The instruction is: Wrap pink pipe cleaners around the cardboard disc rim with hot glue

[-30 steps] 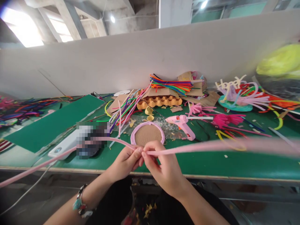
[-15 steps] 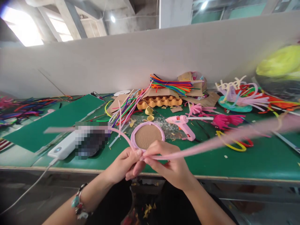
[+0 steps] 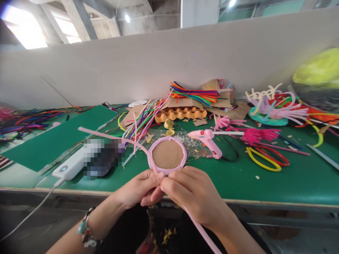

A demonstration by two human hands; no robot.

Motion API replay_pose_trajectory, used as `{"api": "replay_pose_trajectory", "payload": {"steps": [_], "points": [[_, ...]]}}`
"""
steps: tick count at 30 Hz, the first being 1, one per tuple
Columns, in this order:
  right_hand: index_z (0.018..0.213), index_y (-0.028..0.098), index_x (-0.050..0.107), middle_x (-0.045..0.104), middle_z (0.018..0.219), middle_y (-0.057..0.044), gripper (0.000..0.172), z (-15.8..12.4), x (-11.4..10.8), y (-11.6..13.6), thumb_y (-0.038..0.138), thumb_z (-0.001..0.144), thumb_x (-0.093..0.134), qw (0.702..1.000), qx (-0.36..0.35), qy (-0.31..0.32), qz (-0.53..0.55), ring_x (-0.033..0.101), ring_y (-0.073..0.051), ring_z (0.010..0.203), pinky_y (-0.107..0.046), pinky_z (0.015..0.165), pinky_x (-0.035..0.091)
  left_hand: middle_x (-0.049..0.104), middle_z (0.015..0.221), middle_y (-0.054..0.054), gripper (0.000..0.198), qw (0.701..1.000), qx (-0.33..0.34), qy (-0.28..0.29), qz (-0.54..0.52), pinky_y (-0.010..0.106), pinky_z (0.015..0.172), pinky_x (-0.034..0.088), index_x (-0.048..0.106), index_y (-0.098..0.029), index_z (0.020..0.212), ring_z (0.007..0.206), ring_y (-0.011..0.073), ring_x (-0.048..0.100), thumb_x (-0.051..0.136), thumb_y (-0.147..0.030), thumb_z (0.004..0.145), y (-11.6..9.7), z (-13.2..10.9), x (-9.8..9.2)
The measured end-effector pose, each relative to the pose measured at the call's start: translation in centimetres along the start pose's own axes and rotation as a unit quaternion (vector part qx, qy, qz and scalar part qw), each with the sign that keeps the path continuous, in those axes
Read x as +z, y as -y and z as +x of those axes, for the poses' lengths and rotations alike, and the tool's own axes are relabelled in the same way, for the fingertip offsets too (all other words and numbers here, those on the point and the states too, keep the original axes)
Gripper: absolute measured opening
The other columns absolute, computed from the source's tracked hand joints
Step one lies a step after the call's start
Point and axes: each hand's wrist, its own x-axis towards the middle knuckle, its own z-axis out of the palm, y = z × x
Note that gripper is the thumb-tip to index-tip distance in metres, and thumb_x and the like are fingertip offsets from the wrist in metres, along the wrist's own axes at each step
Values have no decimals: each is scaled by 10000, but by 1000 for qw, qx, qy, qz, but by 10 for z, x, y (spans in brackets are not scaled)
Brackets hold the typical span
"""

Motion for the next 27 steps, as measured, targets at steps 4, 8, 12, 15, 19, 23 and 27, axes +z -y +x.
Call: {"api": "replay_pose_trajectory", "payload": {"steps": [4,8,12,15,19,23,27], "points": [[787,175,495,579,605,7,73,1,5,0,133,841,468,999,41,-26,-18,492,-88,551,-214,540,391,338,349,-72,539,995,49,-24,80,166,344,200,466,-140,514,307,26,263,379,-589,797,0,1,2],[761,174,497,564,572,21,99,2,4,3,130,842,462,998,63,-14,-6,488,-80,522,-205,522,380,351,382,-62,542,985,84,-43,147,162,353,218,473,-140,544,331,33,285,349,-598,806,3,0,3],[697,186,504,590,568,40,173,7,-3,7,183,859,442,966,203,29,160,501,-48,498,-157,481,363,358,398,-55,546,961,154,-43,224,163,378,268,494,-132,563,337,34,315,289,-546,854,4,-2,2],[656,184,492,526,488,53,258,6,-4,6,338,856,439,866,359,106,331,444,-46,427,-159,407,322,416,422,-36,538,890,246,-49,381,177,444,321,514,-134,577,395,54,398,244,-473,895,3,-1,-2],[623,184,442,389,371,87,359,1,8,1,502,782,487,732,474,122,475,328,-46,338,-182,359,277,498,453,-18,486,672,393,-107,618,221,470,292,512,-142,561,427,73,416,273,-369,918,1,1,-9],[617,183,433,406,378,83,337,2,17,1,456,811,471,719,463,72,513,350,-44,341,-178,370,303,502,448,-15,462,682,405,-152,590,218,467,293,510,-139,555,418,72,416,305,-345,914,1,1,-7],[767,184,524,596,622,25,88,2,12,1,260,813,531,910,291,-37,293,555,-71,561,-172,509,432,356,359,-56,524,915,207,-140,316,181,382,252,462,-154,502,333,47,312,290,-470,883,2,0,3]]}}
